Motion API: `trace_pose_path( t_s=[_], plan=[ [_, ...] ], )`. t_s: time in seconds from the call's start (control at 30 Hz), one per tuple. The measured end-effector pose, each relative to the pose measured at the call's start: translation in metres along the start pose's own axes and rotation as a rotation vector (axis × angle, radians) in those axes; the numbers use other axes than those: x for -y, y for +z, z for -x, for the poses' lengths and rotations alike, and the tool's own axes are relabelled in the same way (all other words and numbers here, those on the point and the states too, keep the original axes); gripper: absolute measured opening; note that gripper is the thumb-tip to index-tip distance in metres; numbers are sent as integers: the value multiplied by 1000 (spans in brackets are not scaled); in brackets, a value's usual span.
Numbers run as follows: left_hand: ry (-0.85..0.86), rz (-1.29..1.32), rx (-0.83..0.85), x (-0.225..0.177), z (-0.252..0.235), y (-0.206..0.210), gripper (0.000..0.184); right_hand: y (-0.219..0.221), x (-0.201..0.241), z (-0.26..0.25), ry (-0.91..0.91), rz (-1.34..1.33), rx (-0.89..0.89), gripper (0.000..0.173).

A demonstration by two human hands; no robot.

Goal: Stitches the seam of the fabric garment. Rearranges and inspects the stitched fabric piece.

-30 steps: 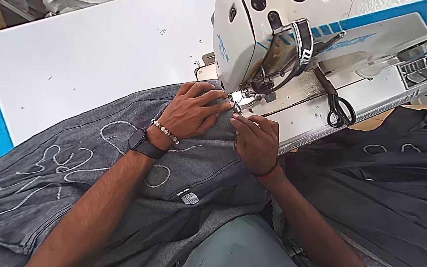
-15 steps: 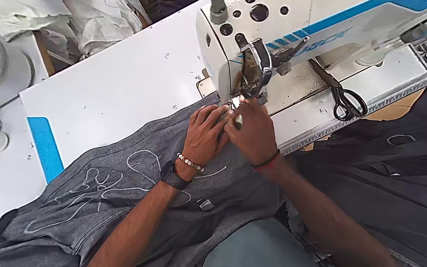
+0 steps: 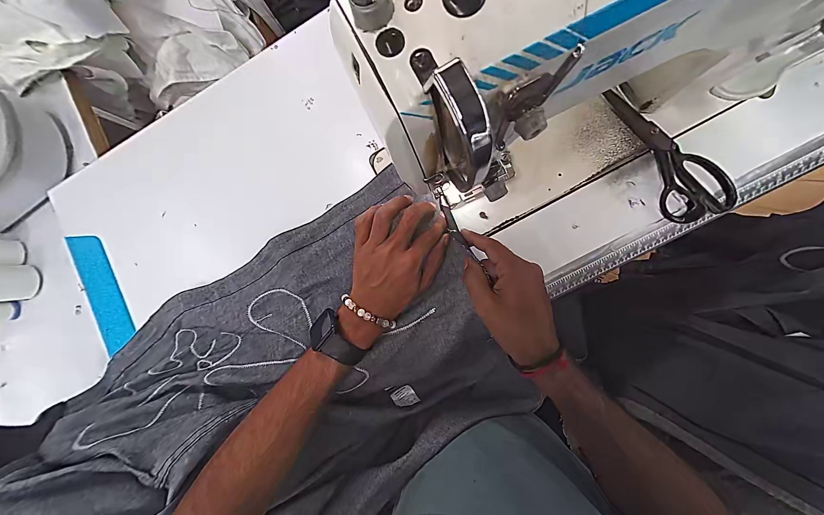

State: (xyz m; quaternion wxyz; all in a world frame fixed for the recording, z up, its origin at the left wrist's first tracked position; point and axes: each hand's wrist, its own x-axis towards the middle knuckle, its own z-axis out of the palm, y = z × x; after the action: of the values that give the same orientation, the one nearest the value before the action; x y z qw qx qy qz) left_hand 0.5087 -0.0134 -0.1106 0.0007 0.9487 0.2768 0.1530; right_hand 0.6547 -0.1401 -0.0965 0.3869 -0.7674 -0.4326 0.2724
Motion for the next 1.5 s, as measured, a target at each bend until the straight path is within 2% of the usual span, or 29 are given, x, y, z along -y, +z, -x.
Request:
trace_pose_path(
  t_s=[0.17,0.3,0.4,0.5,0.77,0.87,0.97,1.07,1.13,1.23,1.3,1.4,1.47,1.5],
  plan=[
    [-52,-4,8,-8,5,2,33,-1,7,10,73,83,17,42],
    [-2,-2,2,1,1,1,31,0,3,19,41,-5,7,35],
    [-33,-27,15,-3,3,0,32,-1,2,27,-2,-16,-11,39],
    [-59,-15,18,-5,5,2,34,-5,4,33,-15,60,-34,41],
    [4,-1,3,8,1,0,32,-24,19,34,-113,233,-89,39],
    [86,25,-42,18,-6,-1,29,-45,37,19,-177,320,-24,36],
    [145,32,-45,21,-11,-4,25,-49,48,-19,-149,389,141,39],
    [55,150,39,14,-6,-7,26,-27,30,-55,-88,481,242,38],
    [-39,271,79,16,-3,-4,32,-21,18,-58,-105,526,164,38],
    [-76,217,135,12,8,-1,43,-41,-4,-32,-145,474,131,49],
    [-102,142,129,-2,12,2,46,-59,-24,-5,-206,370,224,54],
    [-149,116,89,-17,13,6,43,-62,-36,47,-417,266,337,32],
    [-167,124,41,-17,11,4,38,-45,-42,75,-582,382,417,17],
    [-176,113,29,-15,8,2,37,-34,-46,85,-611,470,460,16]
  ],
)
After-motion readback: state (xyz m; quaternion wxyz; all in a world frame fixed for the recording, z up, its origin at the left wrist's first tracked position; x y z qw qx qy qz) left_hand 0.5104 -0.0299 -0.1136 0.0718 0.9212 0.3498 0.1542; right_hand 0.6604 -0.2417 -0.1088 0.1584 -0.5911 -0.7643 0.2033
